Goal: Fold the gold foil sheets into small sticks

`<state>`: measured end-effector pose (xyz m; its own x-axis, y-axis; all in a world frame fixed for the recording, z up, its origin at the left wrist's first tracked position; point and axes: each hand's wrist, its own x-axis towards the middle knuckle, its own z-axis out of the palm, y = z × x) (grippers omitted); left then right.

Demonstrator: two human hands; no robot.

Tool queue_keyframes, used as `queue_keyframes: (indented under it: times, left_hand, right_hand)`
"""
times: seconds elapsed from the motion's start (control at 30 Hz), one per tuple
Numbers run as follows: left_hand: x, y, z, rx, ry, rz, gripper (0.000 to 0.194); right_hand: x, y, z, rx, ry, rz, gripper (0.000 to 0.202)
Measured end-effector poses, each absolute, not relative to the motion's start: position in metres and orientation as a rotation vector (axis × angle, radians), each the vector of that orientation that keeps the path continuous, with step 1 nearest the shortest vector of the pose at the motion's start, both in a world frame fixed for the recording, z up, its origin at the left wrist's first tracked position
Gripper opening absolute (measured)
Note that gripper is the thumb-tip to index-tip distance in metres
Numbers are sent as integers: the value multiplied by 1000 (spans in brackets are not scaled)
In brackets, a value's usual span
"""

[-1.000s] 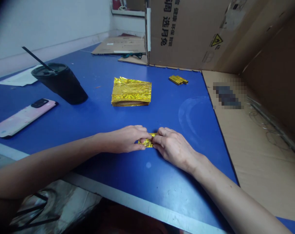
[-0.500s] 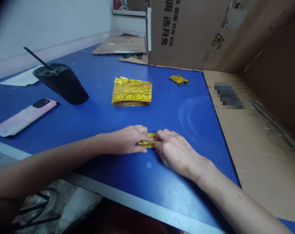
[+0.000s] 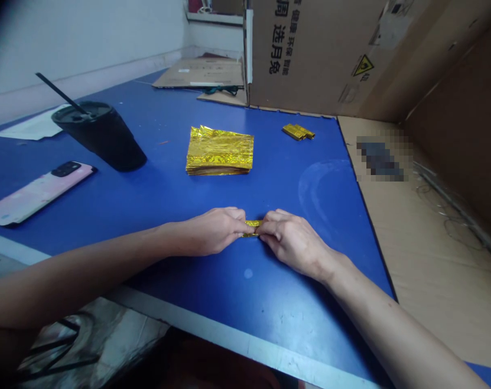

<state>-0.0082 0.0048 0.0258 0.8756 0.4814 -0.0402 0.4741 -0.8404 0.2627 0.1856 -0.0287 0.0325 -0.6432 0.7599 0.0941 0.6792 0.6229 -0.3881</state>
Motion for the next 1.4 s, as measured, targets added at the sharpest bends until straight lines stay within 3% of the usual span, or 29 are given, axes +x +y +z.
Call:
queue_keyframes:
  times: [0.17,0.4,0.53,1.4]
  left_hand:
    - [-8,5,28,2741,741,27,23]
    - [-8,1,25,2645,830,149,18]
    - [-8,1,25,2678,855,171,12]
    - [-2,-4,24,2752,1090,82,16]
  right_hand:
    - [184,-26,34,-1315,-2404,568,13]
    - [183,-23,31,-1277,-2430,614,18]
    - [183,-22,30,-1317,-2463,559,19]
    - [186,-19,19,-1422,-2469,357,13]
